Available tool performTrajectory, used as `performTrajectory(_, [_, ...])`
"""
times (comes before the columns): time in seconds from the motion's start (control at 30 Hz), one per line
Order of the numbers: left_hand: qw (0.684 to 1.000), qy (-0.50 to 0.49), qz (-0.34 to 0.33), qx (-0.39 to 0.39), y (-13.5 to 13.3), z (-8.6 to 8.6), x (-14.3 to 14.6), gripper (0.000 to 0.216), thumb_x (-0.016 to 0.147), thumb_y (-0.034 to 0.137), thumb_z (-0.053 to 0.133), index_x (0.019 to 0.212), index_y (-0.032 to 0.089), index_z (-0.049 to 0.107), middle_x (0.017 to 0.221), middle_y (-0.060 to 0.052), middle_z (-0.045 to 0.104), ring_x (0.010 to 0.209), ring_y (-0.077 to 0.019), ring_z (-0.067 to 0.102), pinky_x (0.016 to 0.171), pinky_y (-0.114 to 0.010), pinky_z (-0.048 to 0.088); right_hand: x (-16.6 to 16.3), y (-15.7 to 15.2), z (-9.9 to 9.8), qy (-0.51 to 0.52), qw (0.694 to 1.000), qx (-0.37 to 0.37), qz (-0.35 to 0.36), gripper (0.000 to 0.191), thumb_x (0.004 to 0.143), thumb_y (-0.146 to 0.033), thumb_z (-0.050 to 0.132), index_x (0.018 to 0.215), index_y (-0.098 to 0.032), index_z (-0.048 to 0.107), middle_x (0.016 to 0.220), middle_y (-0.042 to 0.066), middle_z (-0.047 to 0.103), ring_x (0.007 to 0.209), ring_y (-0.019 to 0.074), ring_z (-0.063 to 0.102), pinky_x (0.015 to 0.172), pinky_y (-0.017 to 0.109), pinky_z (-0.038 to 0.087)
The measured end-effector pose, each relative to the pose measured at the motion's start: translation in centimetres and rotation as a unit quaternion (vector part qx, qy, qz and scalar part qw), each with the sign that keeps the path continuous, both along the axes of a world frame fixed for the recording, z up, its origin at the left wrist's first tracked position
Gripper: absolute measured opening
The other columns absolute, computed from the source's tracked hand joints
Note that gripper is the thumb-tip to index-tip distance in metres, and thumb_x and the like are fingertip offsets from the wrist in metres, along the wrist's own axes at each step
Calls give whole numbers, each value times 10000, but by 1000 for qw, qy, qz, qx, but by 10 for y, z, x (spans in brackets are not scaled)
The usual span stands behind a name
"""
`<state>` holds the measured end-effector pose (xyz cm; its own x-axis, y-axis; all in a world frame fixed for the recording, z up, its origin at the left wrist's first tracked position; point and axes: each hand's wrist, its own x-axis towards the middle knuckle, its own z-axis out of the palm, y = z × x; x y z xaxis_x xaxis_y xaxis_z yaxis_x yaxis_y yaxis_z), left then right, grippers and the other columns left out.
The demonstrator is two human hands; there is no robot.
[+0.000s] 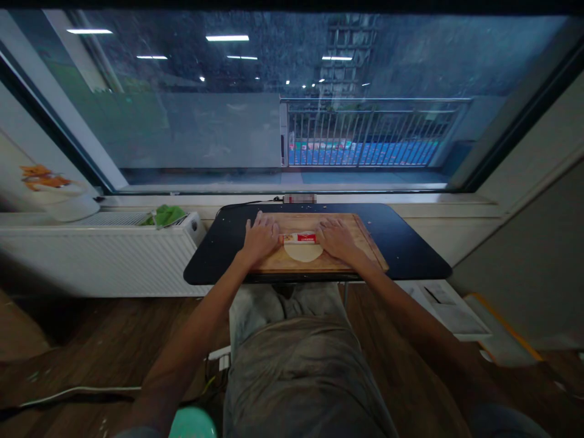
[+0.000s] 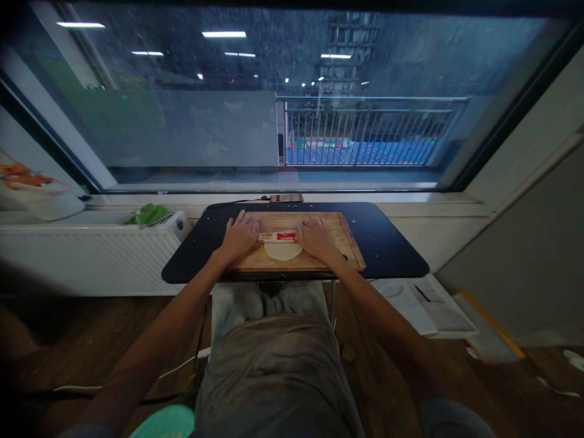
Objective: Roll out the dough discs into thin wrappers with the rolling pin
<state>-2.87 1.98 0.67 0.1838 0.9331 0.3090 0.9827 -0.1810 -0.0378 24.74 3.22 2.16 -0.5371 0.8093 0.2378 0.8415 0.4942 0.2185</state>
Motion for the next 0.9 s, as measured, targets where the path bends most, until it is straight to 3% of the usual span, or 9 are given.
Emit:
performTrajectory(0.27, [994, 58, -72, -64, 42, 5, -7, 554, 1141, 272, 339, 1621, 182, 602, 1760, -197, 489, 1714, -434, 289, 1283, -806, 375, -13, -41, 0, 39, 997, 6, -60, 533, 1188, -311, 289, 1462, -136, 711, 1603, 207, 651, 1520, 385, 525, 1272, 587, 361])
performTrajectory(0.4, [993, 46, -62, -94, 55, 7, -2, 593, 1147, 288, 338, 1709, 207, 506, 1796, -191, 437, 1709, -446, 287, 1284, -839, 337, -21, -58, -5, 65, 994, 19, -87, 600, 1188, -349, 289, 1583, -41, 618, 1661, 247, 600, 1558, 389, 511, 1314, 575, 335])
performTrajectory(0.53, [994, 0, -33, -108, 64, 10, 6, 610, 1163, 309, 271, 1728, 196, 472, 1787, -188, 449, 1721, -437, 258, 1277, -858, 325, -27, -64, -10, 79, 991, 25, -108, 632, 1194, -375, 277, 1586, -3, 605, 1630, 281, 617, 1546, 388, 537, 1303, 563, 357])
performTrajectory(0.7, [995, -19, -13, -94, 63, 10, 12, 593, 1159, 317, 287, 1694, 195, 512, 1744, -198, 499, 1714, -430, 267, 1265, -866, 334, -21, -56, -6, 74, 993, 15, -90, 598, 1204, -386, 278, 1545, -62, 647, 1615, 240, 642, 1511, 364, 547, 1275, 517, 367])
performTrajectory(0.9, [998, 3, -33, -51, 41, 9, 10, 559, 1167, 315, 264, 1592, 192, 606, 1687, -200, 554, 1676, -433, 339, 1252, -803, 394, -10, -41, 10, 32, 998, -28, -43, 518, 1206, -320, 268, 1445, -177, 705, 1478, 169, 725, 1370, 334, 595, 1172, 472, 397])
